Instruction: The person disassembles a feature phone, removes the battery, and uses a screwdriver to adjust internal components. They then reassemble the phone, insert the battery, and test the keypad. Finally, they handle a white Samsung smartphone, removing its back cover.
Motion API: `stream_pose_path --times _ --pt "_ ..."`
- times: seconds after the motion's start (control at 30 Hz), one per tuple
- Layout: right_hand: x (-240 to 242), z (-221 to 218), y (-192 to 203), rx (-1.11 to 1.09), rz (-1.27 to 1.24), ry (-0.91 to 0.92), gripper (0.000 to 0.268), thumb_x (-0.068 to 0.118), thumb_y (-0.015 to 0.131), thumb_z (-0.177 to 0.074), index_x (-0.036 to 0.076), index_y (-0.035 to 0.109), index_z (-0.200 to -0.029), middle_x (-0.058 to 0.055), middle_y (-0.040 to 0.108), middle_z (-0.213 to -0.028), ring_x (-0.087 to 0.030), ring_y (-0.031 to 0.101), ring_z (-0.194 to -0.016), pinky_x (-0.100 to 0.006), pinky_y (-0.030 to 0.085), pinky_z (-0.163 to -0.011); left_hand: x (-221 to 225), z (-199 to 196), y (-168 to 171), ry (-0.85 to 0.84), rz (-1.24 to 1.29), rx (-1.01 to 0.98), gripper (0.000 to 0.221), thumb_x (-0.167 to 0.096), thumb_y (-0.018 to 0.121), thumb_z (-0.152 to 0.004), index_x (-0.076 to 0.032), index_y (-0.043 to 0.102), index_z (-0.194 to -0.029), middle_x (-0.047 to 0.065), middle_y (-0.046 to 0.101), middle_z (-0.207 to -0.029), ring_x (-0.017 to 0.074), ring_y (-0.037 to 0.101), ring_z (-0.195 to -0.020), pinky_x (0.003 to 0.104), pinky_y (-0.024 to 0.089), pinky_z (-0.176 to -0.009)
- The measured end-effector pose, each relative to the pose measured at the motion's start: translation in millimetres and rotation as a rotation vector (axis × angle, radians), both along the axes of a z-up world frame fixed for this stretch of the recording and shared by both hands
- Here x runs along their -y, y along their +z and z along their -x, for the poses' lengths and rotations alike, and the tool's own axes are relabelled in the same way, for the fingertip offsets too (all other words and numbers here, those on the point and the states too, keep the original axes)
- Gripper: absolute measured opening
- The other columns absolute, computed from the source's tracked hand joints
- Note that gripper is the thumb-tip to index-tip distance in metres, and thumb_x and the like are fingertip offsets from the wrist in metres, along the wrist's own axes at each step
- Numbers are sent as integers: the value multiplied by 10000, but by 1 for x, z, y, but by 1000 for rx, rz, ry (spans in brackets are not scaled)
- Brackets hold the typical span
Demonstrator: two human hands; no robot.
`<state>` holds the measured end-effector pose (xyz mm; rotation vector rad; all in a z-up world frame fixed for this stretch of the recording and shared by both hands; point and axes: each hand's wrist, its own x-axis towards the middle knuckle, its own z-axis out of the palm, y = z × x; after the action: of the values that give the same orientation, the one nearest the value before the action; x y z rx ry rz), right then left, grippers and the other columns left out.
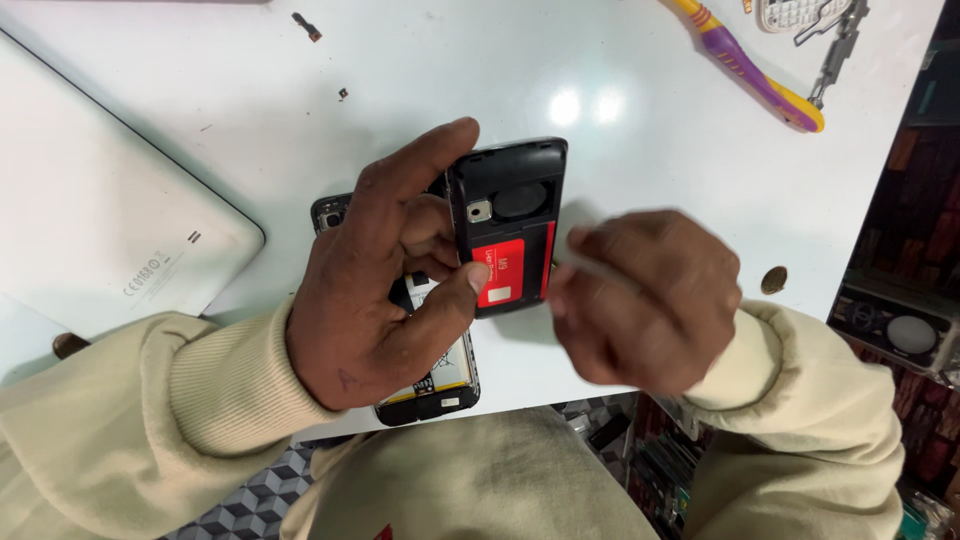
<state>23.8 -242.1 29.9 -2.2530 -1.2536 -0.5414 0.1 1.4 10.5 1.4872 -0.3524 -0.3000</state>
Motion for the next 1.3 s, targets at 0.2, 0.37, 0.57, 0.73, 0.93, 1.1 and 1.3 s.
stream_pose_path --times 0.2,0.37,0.57,0.73,0.93,1.1,1.3 --pt "4 -15 2 -232 196 -109 318 82 824 -773 19 655 -1035 -101 662 -868 -273 596 -748 -443 412 -773 -3 -3 -2 85 3 143 669 68 570 -1007 -13 157 -1528 158 722 -1095 197 783 -1002 299 645 -852" --pt "4 -18 2 -280 288 -48 325 231 807 -841 75 697 -1104 -60 642 -894 -248 532 -788 -439 357 -828 -10 -7 2 137 16 137 666 78 579 -1066 -32 133 -1548 105 691 -966 135 764 -923 236 591 -798" --pt "-3 -18 9 -193 373 -21 430 388 850 -788 67 716 -1041 -35 630 -813 -221 532 -713 -443 379 -787 -9 -8 1 138 11 -25 709 61 601 -1008 -13 133 -1534 86 694 -903 109 743 -819 219 545 -686" --pt "-1 -18 10 -215 390 -74 310 193 836 -906 80 715 -1168 -29 638 -940 -233 567 -830 -435 396 -869 -10 -9 5 122 -191 214 724 9 636 -1063 -38 159 -1606 77 733 -957 146 802 -946 249 641 -833" --pt "-4 -19 9 -113 266 -94 301 35 802 -845 39 710 -1132 -87 651 -1016 -268 586 -885 -430 431 -840 -8 -9 3 151 -238 253 736 -44 703 -993 -1 222 -1549 89 730 -930 164 778 -848 264 631 -730" --pt "-4 -8 5 -24 234 16 298 91 796 -928 162 769 -1217 -25 652 -1113 -235 568 -986 -435 452 -924 -9 -6 -2 167 -324 289 679 -51 685 -1050 -2 291 -1600 54 720 -924 114 747 -758 231 604 -679" --pt "-1 -7 2 -55 265 47 252 175 803 -973 183 795 -1224 0 665 -1113 -210 564 -1011 -400 475 -934 -9 -4 0 181 -422 283 536 -20 639 -1075 5 432 -1569 66 712 -899 124 694 -667 261 542 -596"
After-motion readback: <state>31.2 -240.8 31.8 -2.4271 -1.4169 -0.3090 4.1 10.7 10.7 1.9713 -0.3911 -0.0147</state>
